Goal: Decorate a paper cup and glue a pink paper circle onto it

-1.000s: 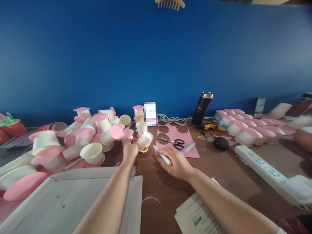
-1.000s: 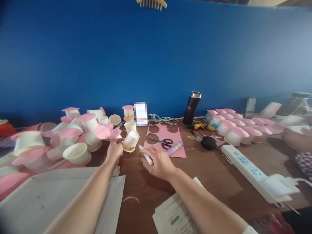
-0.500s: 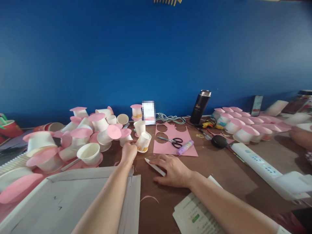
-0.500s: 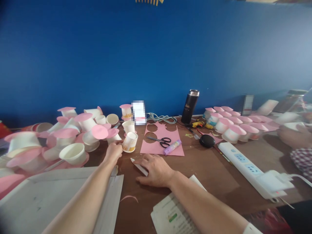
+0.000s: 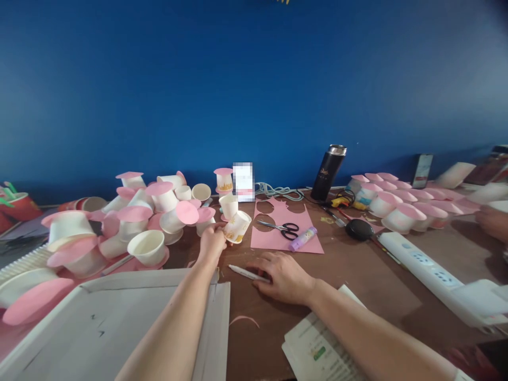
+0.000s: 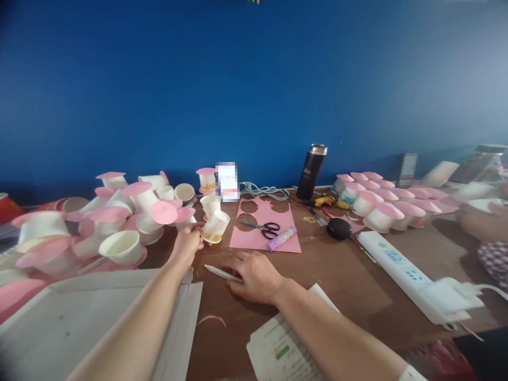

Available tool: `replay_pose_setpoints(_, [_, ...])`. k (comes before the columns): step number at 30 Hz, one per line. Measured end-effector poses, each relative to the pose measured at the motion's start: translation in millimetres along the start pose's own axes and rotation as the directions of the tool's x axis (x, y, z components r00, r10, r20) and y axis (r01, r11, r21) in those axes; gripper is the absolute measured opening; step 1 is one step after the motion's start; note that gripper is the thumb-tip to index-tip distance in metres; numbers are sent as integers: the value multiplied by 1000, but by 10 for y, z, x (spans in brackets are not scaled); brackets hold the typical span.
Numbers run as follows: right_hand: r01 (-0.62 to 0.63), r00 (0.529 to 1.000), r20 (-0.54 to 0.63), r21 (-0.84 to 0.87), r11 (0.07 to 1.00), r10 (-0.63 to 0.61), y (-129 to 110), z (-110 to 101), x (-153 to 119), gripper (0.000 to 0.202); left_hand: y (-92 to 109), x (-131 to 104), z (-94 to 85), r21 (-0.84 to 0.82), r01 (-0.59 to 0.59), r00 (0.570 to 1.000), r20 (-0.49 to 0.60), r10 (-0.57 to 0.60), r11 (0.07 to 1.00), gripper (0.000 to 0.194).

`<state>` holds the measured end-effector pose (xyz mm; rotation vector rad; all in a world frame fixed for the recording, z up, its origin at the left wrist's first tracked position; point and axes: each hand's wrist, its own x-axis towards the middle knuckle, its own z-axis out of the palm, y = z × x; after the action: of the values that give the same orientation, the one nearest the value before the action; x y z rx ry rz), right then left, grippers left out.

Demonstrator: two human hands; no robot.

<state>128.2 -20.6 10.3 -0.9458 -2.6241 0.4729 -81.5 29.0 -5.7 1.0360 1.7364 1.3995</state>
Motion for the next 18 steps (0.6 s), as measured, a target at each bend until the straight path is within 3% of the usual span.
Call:
replay_pose_setpoints(8, [69, 997, 25, -45, 997, -68, -11, 35, -3, 26, 131, -73, 47, -410, 64, 985, 171, 8, 910, 16])
replay_pose_setpoints(13, [145, 988, 61, 4, 989, -145, -40, 1, -30, 21, 40, -97, 66, -120, -78, 991, 101, 91, 990, 31])
replay_pose_setpoints(18, [146, 987, 56, 36, 989, -148, -54, -95, -73, 18, 8, -96, 23, 196, -143, 984, 136, 118, 970, 32])
